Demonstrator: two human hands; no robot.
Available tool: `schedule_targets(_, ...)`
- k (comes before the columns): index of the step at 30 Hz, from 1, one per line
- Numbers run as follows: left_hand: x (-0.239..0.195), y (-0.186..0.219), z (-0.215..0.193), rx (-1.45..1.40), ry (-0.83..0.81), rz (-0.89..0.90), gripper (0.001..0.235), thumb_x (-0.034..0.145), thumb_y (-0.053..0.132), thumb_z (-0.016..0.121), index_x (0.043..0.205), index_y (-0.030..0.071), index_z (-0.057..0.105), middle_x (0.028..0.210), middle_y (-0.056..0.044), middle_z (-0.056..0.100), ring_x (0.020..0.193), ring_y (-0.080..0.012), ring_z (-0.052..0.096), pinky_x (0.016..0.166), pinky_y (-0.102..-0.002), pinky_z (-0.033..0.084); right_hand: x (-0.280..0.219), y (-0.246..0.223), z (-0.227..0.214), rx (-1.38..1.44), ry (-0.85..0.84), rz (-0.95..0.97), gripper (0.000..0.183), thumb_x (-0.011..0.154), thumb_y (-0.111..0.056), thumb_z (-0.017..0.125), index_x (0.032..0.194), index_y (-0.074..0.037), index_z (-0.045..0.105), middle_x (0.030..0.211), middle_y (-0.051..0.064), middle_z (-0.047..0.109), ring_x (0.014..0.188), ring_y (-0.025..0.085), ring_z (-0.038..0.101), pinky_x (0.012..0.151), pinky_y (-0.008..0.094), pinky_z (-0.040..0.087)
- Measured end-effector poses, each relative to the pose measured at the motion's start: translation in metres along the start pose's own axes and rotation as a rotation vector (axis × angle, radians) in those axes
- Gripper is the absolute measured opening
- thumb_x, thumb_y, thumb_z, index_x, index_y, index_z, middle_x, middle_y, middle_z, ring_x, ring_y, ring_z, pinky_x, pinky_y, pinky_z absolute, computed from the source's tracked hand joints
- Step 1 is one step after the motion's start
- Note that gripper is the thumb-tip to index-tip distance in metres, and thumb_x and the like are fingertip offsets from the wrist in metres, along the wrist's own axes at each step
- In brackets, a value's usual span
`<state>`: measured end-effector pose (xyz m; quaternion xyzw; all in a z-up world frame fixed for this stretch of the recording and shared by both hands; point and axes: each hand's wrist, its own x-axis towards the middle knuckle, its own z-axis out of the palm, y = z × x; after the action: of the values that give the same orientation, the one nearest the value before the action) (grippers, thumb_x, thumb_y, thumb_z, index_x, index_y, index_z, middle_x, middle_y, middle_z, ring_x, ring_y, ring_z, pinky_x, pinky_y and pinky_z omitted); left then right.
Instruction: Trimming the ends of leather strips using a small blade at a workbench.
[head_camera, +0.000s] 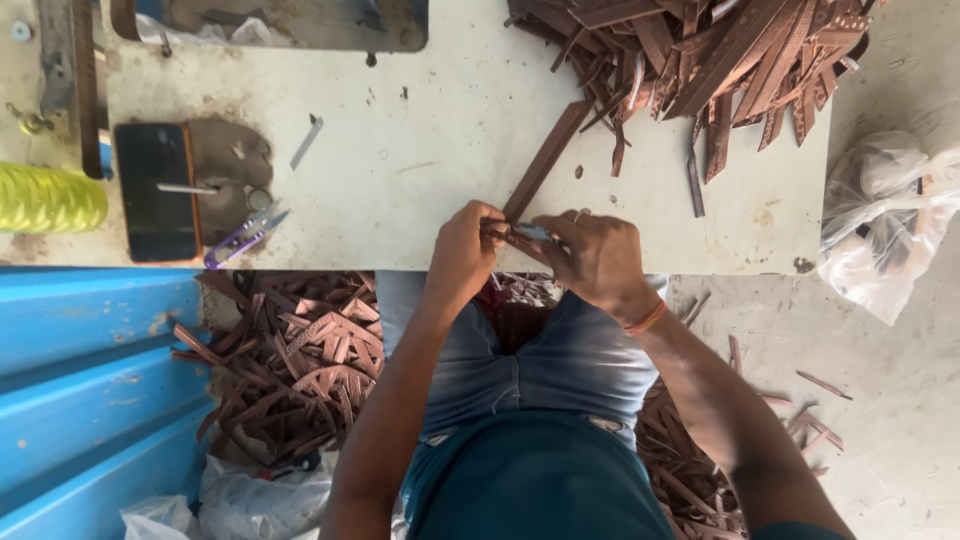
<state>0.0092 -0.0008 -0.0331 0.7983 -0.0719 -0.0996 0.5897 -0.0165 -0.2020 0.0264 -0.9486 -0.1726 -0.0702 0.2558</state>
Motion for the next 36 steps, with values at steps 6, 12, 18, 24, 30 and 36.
schedule_targets(6,-0.017,0.01,0.015,0.342,0.229,0.142,0.011,0.091,-0.003,0.068,0.1,0.002,0.063,0.094,-0.016,0.07,0.087,-0.0359,0.07,0.073,-0.046,0.055,0.005,-0.006,-0.002,-0.009,0.057,-0.058,0.017,0.09,-0.023,0.077,0.105,-0.016,0.078,0.073,0.003,0.072,0.057,0.02,0.066,0.052,0.036,0.051)
schedule_targets(12,-0.026,0.016,0.016,0.317,0.296,0.165,0.017,0.09,-0.005,0.065,0.103,0.004,0.061,0.099,-0.015,0.07,0.087,-0.0385,0.069,0.07,-0.047,0.054,0.009,-0.014,-0.009,0.002,0.046,-0.056,0.019,0.088,-0.019,0.075,0.106,-0.015,0.079,0.069,0.004,0.069,0.055,0.022,0.065,0.053,0.038,0.05)
schedule_targets(18,-0.029,0.02,0.016,0.379,0.287,0.187,0.014,0.092,-0.004,0.066,0.103,0.004,0.061,0.1,-0.017,0.069,0.085,-0.0405,0.068,0.07,-0.05,0.052,0.01,-0.018,0.002,-0.074,0.023,-0.05,0.014,0.089,-0.016,0.073,0.101,-0.015,0.079,0.063,0.005,0.067,0.052,0.021,0.063,0.049,0.037,0.049)
schedule_targets(24,-0.027,0.004,0.007,0.198,0.212,0.07,0.015,0.093,-0.007,0.061,0.103,0.003,0.059,0.093,-0.014,0.073,0.089,-0.0313,0.075,0.075,-0.043,0.057,-0.001,-0.003,0.012,-0.023,-0.062,0.044,0.014,0.098,-0.018,0.068,0.104,-0.017,0.08,0.062,0.001,0.07,0.042,0.012,0.057,0.039,0.033,0.043)
schedule_targets(30,-0.019,0.002,0.004,0.102,0.161,0.103,0.025,0.087,-0.017,0.052,0.104,0.001,0.055,0.095,-0.015,0.072,0.092,-0.0292,0.076,0.077,-0.041,0.058,0.003,-0.005,0.009,-0.01,0.014,-0.018,0.016,0.098,-0.029,0.073,0.103,-0.015,0.079,0.068,0.002,0.071,0.045,0.011,0.057,0.042,0.033,0.044)
schedule_targets(36,-0.017,0.012,0.0,0.144,0.161,0.086,0.023,0.087,-0.015,0.056,0.102,0.001,0.058,0.09,-0.014,0.073,0.09,-0.0302,0.075,0.075,-0.042,0.057,0.025,-0.02,-0.005,-0.04,-0.022,-0.066,0.018,0.091,-0.029,0.076,0.104,-0.018,0.081,0.067,0.002,0.071,0.05,0.017,0.062,0.046,0.034,0.047)
